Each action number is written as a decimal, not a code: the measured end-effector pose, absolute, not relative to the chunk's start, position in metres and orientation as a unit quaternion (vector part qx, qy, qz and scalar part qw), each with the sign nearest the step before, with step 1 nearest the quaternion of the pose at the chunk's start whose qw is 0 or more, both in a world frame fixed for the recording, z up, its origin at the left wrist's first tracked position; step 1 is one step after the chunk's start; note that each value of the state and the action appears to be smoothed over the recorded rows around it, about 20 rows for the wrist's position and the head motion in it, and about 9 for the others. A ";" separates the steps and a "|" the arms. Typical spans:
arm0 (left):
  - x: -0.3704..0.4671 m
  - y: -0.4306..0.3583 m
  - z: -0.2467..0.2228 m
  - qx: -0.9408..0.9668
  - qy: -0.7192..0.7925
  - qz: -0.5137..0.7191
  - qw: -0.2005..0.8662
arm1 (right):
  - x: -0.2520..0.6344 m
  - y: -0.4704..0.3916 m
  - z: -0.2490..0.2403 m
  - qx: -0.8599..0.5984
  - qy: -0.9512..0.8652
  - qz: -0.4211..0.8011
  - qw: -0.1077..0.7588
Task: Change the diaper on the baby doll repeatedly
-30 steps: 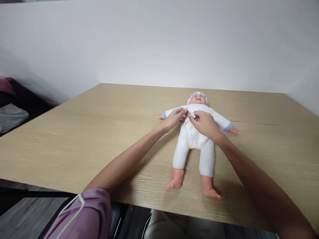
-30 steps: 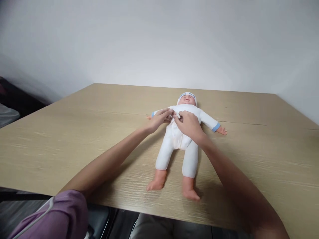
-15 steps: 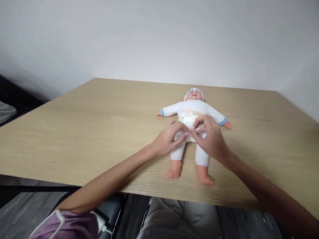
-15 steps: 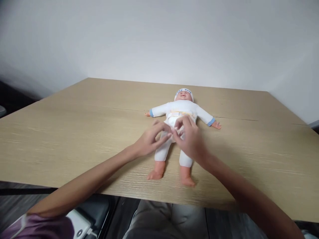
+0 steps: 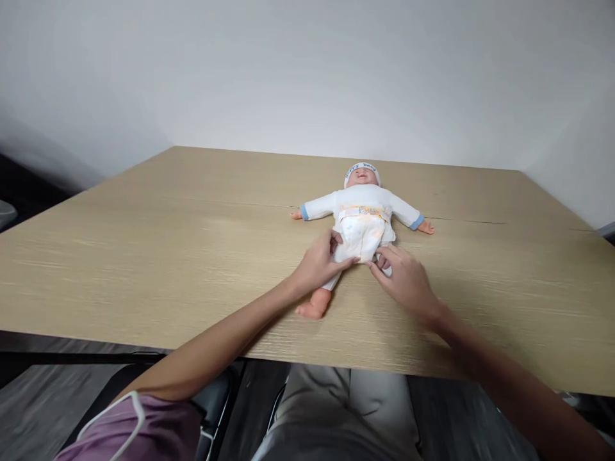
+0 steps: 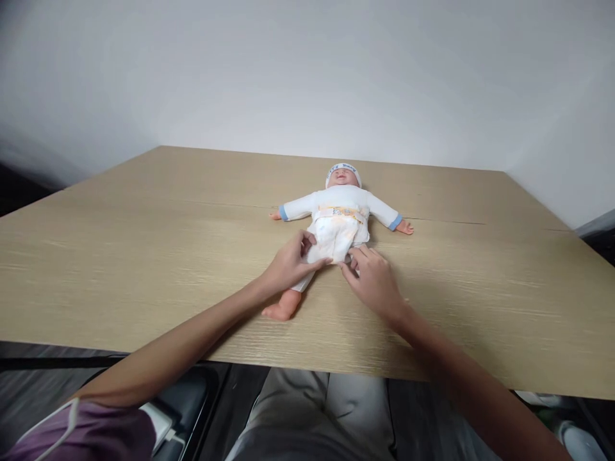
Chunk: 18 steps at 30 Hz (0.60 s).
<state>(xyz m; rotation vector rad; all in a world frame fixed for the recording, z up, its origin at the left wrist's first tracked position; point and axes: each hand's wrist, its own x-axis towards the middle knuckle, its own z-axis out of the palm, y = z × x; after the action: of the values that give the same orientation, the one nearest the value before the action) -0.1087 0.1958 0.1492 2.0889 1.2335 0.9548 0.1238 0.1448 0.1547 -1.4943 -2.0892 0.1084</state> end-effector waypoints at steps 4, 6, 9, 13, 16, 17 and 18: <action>-0.113 0.197 0.147 0.835 0.409 0.313 0.192 | 0.118 0.141 0.143 -0.556 -0.780 0.014 0.286; -0.112 0.200 0.145 0.848 0.393 0.310 0.173 | 0.117 0.139 0.139 -0.554 -0.778 0.014 0.295; -0.110 0.201 0.143 0.851 0.375 0.322 0.177 | 0.115 0.136 0.138 -0.550 -0.774 0.026 0.313; -0.110 0.200 0.144 0.856 0.357 0.313 0.205 | 0.113 0.133 0.141 -0.558 -0.762 0.051 0.325; -0.111 0.200 0.145 0.846 0.370 0.303 0.236 | 0.111 0.135 0.143 -0.575 -0.745 0.069 0.330; -0.110 0.200 0.144 0.836 0.383 0.309 0.246 | 0.111 0.137 0.143 -0.586 -0.734 0.080 0.333; -0.110 0.200 0.143 0.821 0.395 0.322 0.258 | 0.111 0.138 0.144 -0.599 -0.719 0.096 0.339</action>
<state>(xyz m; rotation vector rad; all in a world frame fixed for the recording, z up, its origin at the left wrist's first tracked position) -0.1097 0.2002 0.1427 2.2262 1.0710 0.8719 0.1112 0.1384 0.1436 -1.5600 -1.8734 0.2500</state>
